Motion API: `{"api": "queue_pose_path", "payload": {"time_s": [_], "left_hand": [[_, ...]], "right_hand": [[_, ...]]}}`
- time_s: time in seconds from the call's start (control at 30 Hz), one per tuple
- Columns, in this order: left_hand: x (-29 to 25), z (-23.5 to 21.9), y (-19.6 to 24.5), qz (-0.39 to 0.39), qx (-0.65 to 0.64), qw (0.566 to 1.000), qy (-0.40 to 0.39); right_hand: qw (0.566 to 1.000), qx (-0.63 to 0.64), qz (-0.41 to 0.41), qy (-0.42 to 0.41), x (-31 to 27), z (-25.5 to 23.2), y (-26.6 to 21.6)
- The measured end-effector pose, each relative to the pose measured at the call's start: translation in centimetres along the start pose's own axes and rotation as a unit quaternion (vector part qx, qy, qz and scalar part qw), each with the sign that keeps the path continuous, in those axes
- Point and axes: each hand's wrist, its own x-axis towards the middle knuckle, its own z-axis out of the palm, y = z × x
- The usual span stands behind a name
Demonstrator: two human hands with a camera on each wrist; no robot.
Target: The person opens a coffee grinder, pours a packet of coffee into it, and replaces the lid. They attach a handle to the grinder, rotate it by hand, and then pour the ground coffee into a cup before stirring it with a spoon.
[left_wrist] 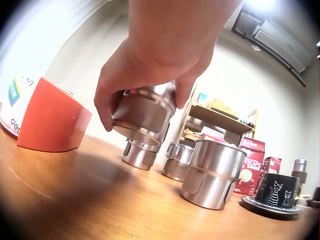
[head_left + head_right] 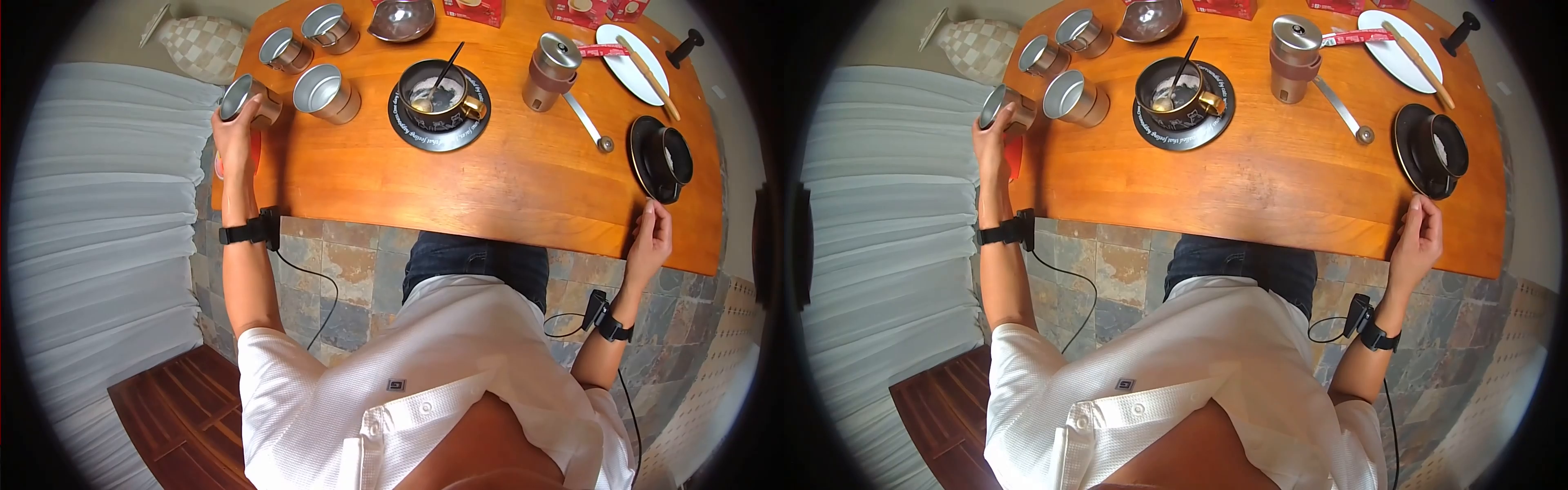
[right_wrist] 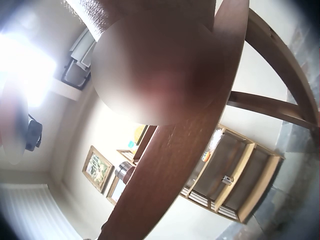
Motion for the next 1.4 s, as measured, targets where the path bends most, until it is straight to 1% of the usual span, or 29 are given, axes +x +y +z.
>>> {"api": "queue_pose_path", "payload": {"time_s": [0.03, 0.1, 0.13, 0.2, 0.23, 0.3, 0.33, 0.4, 0.43, 0.47, 0.5, 0.53, 0.57, 0.6, 0.67, 0.7, 0.77, 0.87, 0.9, 0.93, 1.0, 1.03, 1.07, 1.13, 1.27, 1.33, 1.4], "left_hand": [[0.4, 0.0, 0.2, 0.003, -0.002, 1.0, -0.001], [0.8, -0.8, 0.3, 0.005, 0.042, 0.999, -0.014], [1.1, -1.4, -0.6, 0.0, 0.044, 0.999, -0.011], [2.3, -1.9, -2.3, 0.009, 0.103, 0.994, -0.025], [2.0, -1.6, -2.0, 0.011, 0.102, 0.994, -0.024], [-0.2, -1.2, -0.7, 0.064, 0.208, 0.976, 0.026], [-0.8, -1.2, -0.5, 0.063, 0.207, 0.976, 0.027], [-1.6, -1.4, -0.3, 0.05, 0.215, 0.974, 0.055], [-1.5, -1.7, -1.0, 0.031, 0.204, 0.978, 0.043], [-1.0, -2.4, -1.8, 0.029, 0.204, 0.977, 0.044], [-0.2, -3.1, -2.4, 0.017, 0.139, 0.99, 0.024], [-0.2, -3.1, -1.8, 0.005, 0.074, 0.997, 0.002], [-0.8, -2.7, -1.2, 0.02, 0.082, 0.996, 0.036], [-1.0, -2.8, -1.0, 0.017, 0.083, 0.996, 0.038], [-0.8, -2.8, -0.7, 0.039, 0.113, 0.992, 0.036], [-0.5, -2.8, -0.7, 0.04, 0.115, 0.992, 0.036], [-0.3, -2.7, -0.8, 0.042, 0.134, 0.99, 0.008], [0.0, -3.1, -1.2, 0.044, 0.153, 0.987, 0.027], [0.4, -3.5, -1.9, 0.043, 0.176, 0.983, 0.007], [0.2, -3.4, -1.4, 0.044, 0.175, 0.984, 0.007], [-0.5, -3.4, -0.4, 0.032, 0.131, 0.99, 0.039], [-0.3, -3.7, -0.6, 0.029, 0.12, 0.992, 0.011], [-0.5, -4.0, -0.8, 0.025, 0.122, 0.992, 0.012], [-0.4, -3.8, -1.0, 0.043, 0.126, 0.991, 0.026], [-1.3, -3.3, -1.1, 0.059, 0.15, 0.987, 0.004], [-1.5, -3.0, -0.4, 0.039, 0.148, 0.987, 0.051], [-1.9, -3.0, 0.4, 0.042, 0.16, 0.985, 0.055]], "right_hand": [[1.0, 0.003, -0.001, 0.003, 0.0, 0.1, 0.0], [1.0, 0.003, 0.0, 0.001, -0.2, -0.2, 0.0], [1.0, 0.011, 0.006, -0.003, -0.2, -0.3, 0.0], [1.0, 0.023, 0.008, -0.008, 0.2, -0.2, 0.2], [1.0, 0.023, 0.009, -0.003, 0.2, -0.2, 0.3], [1.0, 0.019, 0.012, 0.001, -0.1, -0.4, 0.3], [1.0, 0.016, 0.011, -0.002, -0.1, -0.4, 0.2], [1.0, 0.013, 0.008, -0.005, 0.1, -0.3, 0.2], [1.0, 0.014, 0.011, -0.004, 0.0, -0.3, 0.1], [1.0, 0.016, 0.013, -0.003, 0.0, -0.3, 0.0], [1.0, 0.017, 0.012, -0.004, 0.1, -0.2, 0.0], [1.0, 0.02, 0.012, -0.004, 0.1, -0.2, 0.1], [1.0, 0.022, 0.013, -0.006, 0.0, -0.3, 0.2], [1.0, 0.021, 0.013, -0.009, 0.0, -0.5, 0.2], [1.0, 0.01, 0.006, -0.006, 0.2, -0.5, 0.3], [1.0, 0.012, 0.008, -0.007, 0.1, -0.4, 0.3], [1.0, 0.022, 0.011, 0.0, 0.3, -0.5, 0.3], [0.999, 0.033, 0.01, -0.009, 0.3, -0.7, 0.8], [0.999, 0.032, 0.009, -0.008, 0.2, -0.8, 0.8], [1.0, 0.027, 0.011, -0.011, 0.3, -0.8, 0.8], [1.0, 0.021, 0.013, -0.014, 0.4, -0.7, 0.7], [1.0, 0.024, 0.011, -0.014, 0.4, -0.6, 0.6], [0.999, 0.027, 0.01, -0.015, 0.3, -0.6, 0.5], [1.0, 0.025, 0.011, -0.014, 0.4, -0.5, 0.5], [1.0, 0.01, 0.015, -0.017, 0.2, -0.7, 0.3], [1.0, 0.019, 0.015, -0.013, 0.4, -0.6, 0.5], [0.999, 0.022, 0.018, -0.022, 0.2, -0.8, 0.4]]}}
